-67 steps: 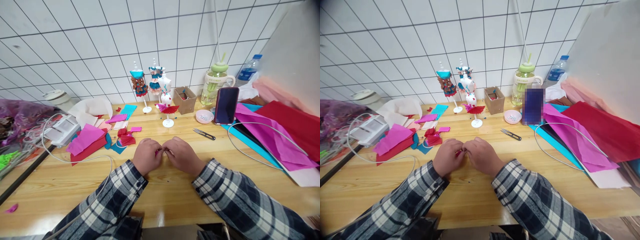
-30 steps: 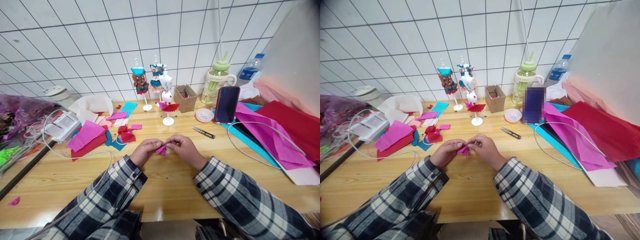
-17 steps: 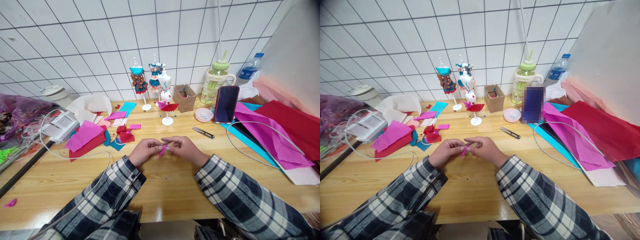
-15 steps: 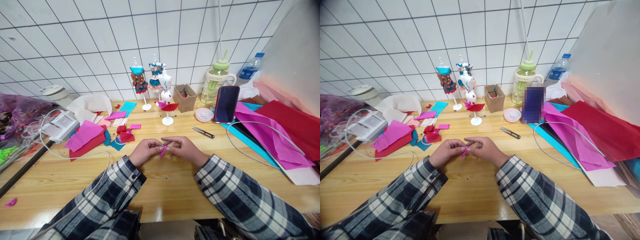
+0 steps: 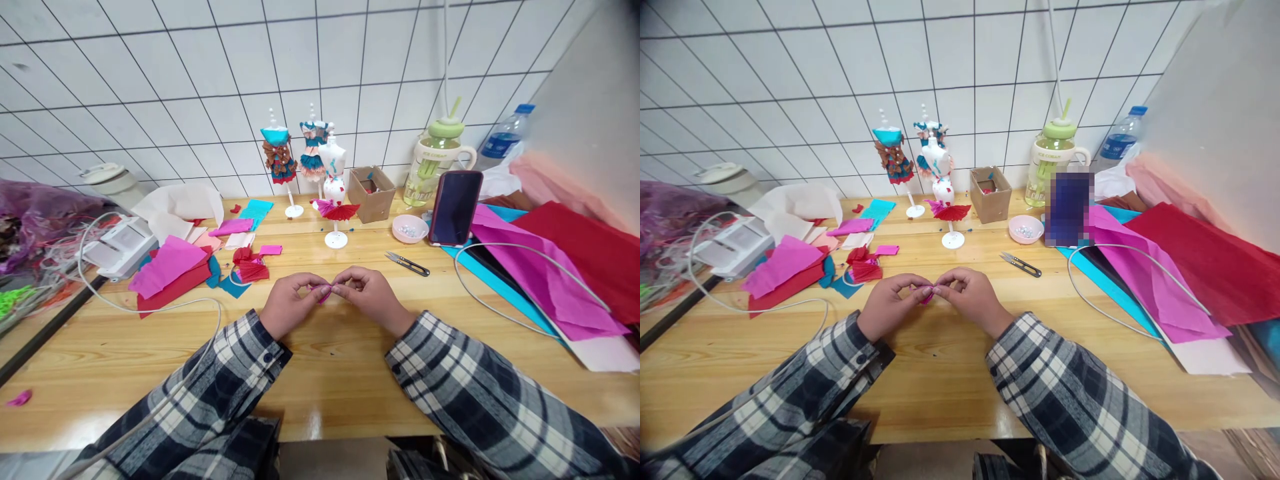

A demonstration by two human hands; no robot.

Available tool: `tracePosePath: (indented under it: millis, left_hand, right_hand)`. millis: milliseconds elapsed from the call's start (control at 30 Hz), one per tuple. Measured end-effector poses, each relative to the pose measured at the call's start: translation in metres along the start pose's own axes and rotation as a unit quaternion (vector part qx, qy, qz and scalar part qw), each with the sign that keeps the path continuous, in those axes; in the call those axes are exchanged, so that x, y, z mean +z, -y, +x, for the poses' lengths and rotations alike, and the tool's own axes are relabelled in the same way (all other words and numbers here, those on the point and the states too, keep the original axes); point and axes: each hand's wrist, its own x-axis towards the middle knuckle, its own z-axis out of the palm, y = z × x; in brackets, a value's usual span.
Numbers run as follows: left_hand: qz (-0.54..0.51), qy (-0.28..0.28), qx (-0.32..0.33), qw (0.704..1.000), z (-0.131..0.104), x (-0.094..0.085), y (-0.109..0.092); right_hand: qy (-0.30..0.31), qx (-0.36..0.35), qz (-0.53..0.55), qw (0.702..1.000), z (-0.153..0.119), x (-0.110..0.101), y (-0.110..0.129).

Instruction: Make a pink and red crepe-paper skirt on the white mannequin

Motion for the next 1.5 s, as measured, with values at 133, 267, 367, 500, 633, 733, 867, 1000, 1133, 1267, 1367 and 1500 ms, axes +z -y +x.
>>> tracePosePath:
  millis: [133, 267, 367, 500, 633, 733, 867, 1000, 1133, 1267, 1367, 1500]
  left_hand:
    - [-0.051, 0.028, -0.033, 0.998, 0.001, 0.0, 0.0]
    - [-0.071, 0.032, -0.043, 0.996, 0.001, 0.0, 0.0]
    - [-0.073, 0.036, -0.047, 0.996, 0.001, 0.0, 0.001]
    - [-0.089, 0.044, -0.054, 0.994, 0.001, 0.001, 0.003]
    - [-0.149, 0.064, -0.081, 0.983, 0.0, 0.003, 0.005]
    - [-0.188, 0.082, -0.099, 0.974, 0.0, 0.006, 0.006]
    - [-0.236, 0.099, -0.112, 0.96, -0.002, 0.008, 0.006]
    - [-0.275, 0.105, -0.132, 0.947, -0.003, 0.009, 0.007]
    - [-0.293, 0.097, -0.137, 0.941, -0.003, 0.01, 0.007]
    - [-0.28, 0.096, -0.136, 0.945, -0.002, 0.009, 0.007]
    - [-0.274, 0.09, -0.137, 0.948, -0.001, 0.01, 0.006]
    - [-0.283, 0.045, -0.141, 0.948, 0.0, 0.012, 0.005]
  right_hand:
    - [0.048, 0.052, 0.077, 0.995, 0.001, -0.001, 0.0]
    - [0.08, 0.077, 0.113, 0.987, 0.002, -0.004, -0.001]
    - [0.119, 0.074, 0.13, 0.981, 0.002, -0.009, -0.004]
    - [0.147, 0.063, 0.13, 0.979, 0.003, -0.012, -0.007]
    - [0.103, 0.038, 0.097, 0.989, 0.003, -0.01, -0.004]
    - [0.071, 0.011, 0.051, 0.996, 0.002, -0.007, -0.001]
    - [0.071, -0.003, 0.018, 0.997, 0.001, -0.007, -0.001]
    - [0.092, -0.04, -0.029, 0.995, 0.001, -0.009, -0.002]
    - [0.099, -0.103, -0.066, 0.988, -0.001, -0.009, -0.003]
    - [0.085, -0.129, -0.076, 0.985, -0.002, -0.01, 0.0]
    - [0.061, -0.087, -0.069, 0.992, -0.001, -0.011, 0.002]
    - [0.06, 0.005, 0.056, 0.997, 0.0, -0.007, 0.001]
